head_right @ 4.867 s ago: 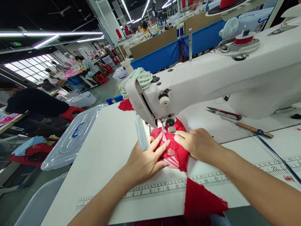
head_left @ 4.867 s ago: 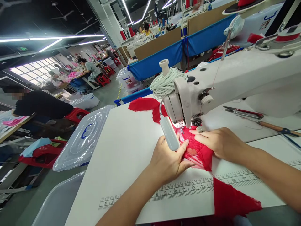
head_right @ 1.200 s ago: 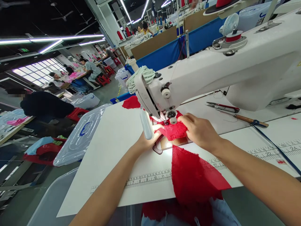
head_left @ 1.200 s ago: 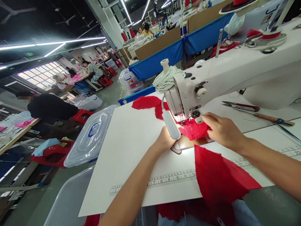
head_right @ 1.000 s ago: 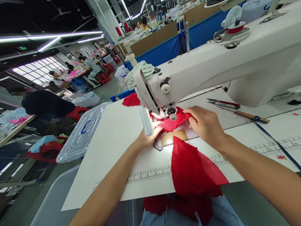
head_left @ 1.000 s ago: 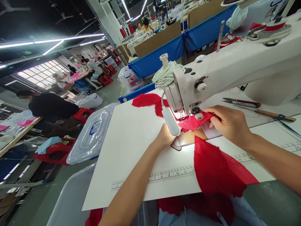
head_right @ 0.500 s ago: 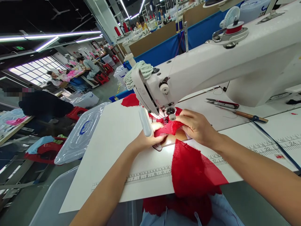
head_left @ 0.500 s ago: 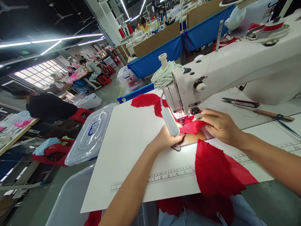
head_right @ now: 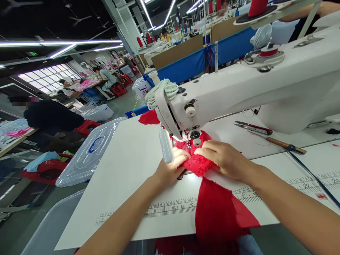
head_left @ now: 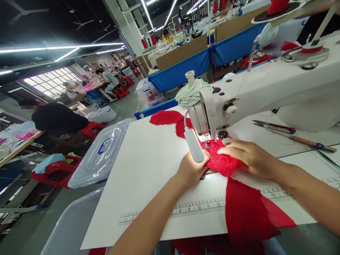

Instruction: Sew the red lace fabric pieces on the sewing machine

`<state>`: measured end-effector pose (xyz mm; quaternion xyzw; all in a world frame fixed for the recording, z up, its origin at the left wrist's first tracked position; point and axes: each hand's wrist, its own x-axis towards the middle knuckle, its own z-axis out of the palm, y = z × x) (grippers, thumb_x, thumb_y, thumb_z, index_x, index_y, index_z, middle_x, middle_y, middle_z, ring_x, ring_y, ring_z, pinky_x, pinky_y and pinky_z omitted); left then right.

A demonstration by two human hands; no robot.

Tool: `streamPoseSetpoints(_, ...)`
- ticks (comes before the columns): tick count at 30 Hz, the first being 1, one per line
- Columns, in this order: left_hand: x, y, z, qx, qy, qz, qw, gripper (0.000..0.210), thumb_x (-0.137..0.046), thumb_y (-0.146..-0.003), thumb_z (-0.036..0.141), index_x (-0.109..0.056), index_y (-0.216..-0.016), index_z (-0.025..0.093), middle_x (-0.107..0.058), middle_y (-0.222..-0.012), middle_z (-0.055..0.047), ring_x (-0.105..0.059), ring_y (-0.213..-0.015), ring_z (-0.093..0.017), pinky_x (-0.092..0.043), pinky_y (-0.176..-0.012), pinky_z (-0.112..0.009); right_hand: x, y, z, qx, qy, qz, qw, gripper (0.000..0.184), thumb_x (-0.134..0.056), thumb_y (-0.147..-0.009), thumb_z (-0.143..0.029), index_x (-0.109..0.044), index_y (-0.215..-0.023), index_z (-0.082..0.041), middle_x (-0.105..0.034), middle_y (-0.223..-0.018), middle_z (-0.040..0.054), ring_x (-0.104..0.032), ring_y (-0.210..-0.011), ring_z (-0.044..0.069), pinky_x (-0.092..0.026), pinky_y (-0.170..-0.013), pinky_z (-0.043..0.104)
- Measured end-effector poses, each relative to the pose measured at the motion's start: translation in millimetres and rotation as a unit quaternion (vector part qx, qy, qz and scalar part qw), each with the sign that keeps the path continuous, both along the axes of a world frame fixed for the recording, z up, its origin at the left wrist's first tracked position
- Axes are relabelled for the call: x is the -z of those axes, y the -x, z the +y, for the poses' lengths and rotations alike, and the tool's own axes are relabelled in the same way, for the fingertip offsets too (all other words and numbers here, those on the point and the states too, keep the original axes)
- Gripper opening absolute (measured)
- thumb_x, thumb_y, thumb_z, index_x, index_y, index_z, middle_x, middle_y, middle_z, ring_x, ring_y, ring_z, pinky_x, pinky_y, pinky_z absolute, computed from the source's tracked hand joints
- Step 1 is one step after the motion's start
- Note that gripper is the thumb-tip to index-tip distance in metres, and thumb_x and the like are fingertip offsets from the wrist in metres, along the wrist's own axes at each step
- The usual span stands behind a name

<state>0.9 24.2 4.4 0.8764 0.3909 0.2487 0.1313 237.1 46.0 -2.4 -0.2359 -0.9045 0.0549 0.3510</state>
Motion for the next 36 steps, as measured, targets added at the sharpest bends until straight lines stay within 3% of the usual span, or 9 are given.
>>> streamPoseSetpoints(2,2.5,-1,-3,0.005,-0.038,0.024,0.999,0.019,-0.047,-0.084,0.007,-0.059,-0.075,0.019,-0.068,-0.088,-0.005,-0.061,-0.080,-0.018,-0.053,-0.074,-0.034,3.0,2,-2,0.009,-0.034,-0.034,0.999,0.033,-0.038,-0.093,-0.008,-0.064,-0.109,-0.020,-0.063,-0.082,0.0054,-0.054,-0.072,0.018,-0.042,-0.062,0.029)
streamPoseSetpoints(6,3.0,-4,-12,-0.015,-0.074,0.061,0.995,0.025,-0.042,-0.092,0.010,-0.064,-0.082,0.018,-0.067,-0.087,-0.005,-0.057,-0.071,-0.015,-0.049,-0.063,-0.027,5.7,8,-4,0.042,-0.100,-0.065,0.992,0.036,-0.035,-0.092,-0.003,-0.066,-0.087,-0.020,-0.055,-0.069,0.0030,-0.042,-0.062,0.017,-0.029,-0.054,0.030)
streamPoseSetpoints(10,-10.1,-4,-23,-0.004,-0.082,0.100,0.992,0.030,-0.039,-0.096,0.018,-0.067,-0.105,0.014,-0.067,-0.100,-0.011,-0.061,-0.077,-0.018,-0.050,-0.058,-0.027,2.6,11,-4,0.063,-0.110,-0.072,0.989,0.039,-0.033,-0.091,0.000,-0.060,-0.071,-0.019,-0.055,-0.066,0.0028,-0.043,-0.059,0.016,-0.028,-0.051,0.030)
streamPoseSetpoints(12,-19.8,-3,-28,0.017,-0.080,0.135,0.987,0.038,-0.039,-0.099,0.031,-0.065,-0.115,0.010,-0.066,-0.107,-0.015,-0.062,-0.082,-0.021,-0.053,-0.062,-0.031,0.3,11,-3,0.049,-0.115,-0.080,0.989,0.036,-0.036,-0.091,-0.001,-0.060,-0.072,-0.018,-0.065,-0.077,0.0052,-0.051,-0.063,0.016,-0.034,-0.051,0.029)
streamPoseSetpoints(14,-27.1,-3,-31,0.021,-0.087,0.163,0.983,0.058,-0.027,-0.102,0.049,-0.065,-0.116,0.007,-0.066,-0.108,-0.018,-0.063,-0.085,-0.024,-0.055,-0.067,-0.036,-0.8,11,-2,0.026,-0.124,-0.084,0.988,0.031,-0.040,-0.092,-0.002,-0.063,-0.078,-0.017,-0.072,-0.098,0.0080,-0.058,-0.068,0.016,-0.041,-0.053,0.028)
streamPoseSetpoints(18,-27.7,-4,-33,-0.001,-0.125,0.184,0.975,0.085,-0.004,-0.098,0.065,-0.067,-0.116,0.010,-0.069,-0.099,-0.018,-0.064,-0.082,-0.025,-0.054,-0.069,-0.037,1.7,11,-1,0.009,-0.129,-0.099,0.987,0.028,-0.043,-0.090,0.001,-0.065,-0.087,-0.016,-0.074,-0.112,0.0078,-0.063,-0.072,0.016,-0.046,-0.055,0.028)
streamPoseSetpoints(23,-18.8,-3,-34,-0.023,-0.166,0.209,0.964,0.085,-0.011,-0.095,0.073,-0.067,-0.120,0.014,-0.069,-0.108,-0.018,-0.064,-0.084,-0.025,-0.052,-0.072,-0.037,5.4,9,-2,0.041,-0.148,-0.127,0.980,0.030,-0.042,-0.086,0.003,-0.061,-0.074,-0.018,-0.076,-0.101,0.0064,-0.056,-0.057,0.013,-0.039,-0.047,0.027)
streamPoseSetpoints(27,-17.2,-4,-35,-0.036,-0.192,0.208,0.958,0.088,-0.006,-0.095,0.070,-0.067,-0.121,0.013,-0.070,-0.104,-0.017,-0.064,-0.080,-0.024,-0.049,-0.070,-0.034,7.3,9,-4,0.057,-0.134,-0.125,0.981,0.033,-0.039,-0.079,0.007,-0.060,-0.074,-0.017,-0.076,-0.096,0.0048,-0.055,-0.054,0.012,-0.033,-0.045,0.026)
streamPoseSetpoints(36,-15.0,-3,-36,-0.039,-0.169,0.245,0.954,0.086,-0.010,-0.094,0.073,-0.064,-0.127,0.014,-0.069,-0.100,-0.017,-0.064,-0.081,-0.025,-0.048,-0.065,-0.033,23.5,11,-6,0.086,-0.106,-0.097,0.986,0.032,-0.038,-0.074,0.006,-0.058,-0.071,-0.019,-0.076,-0.100,0.0059,-0.059,-0.056,0.014,-0.033,-0.045,0.029)
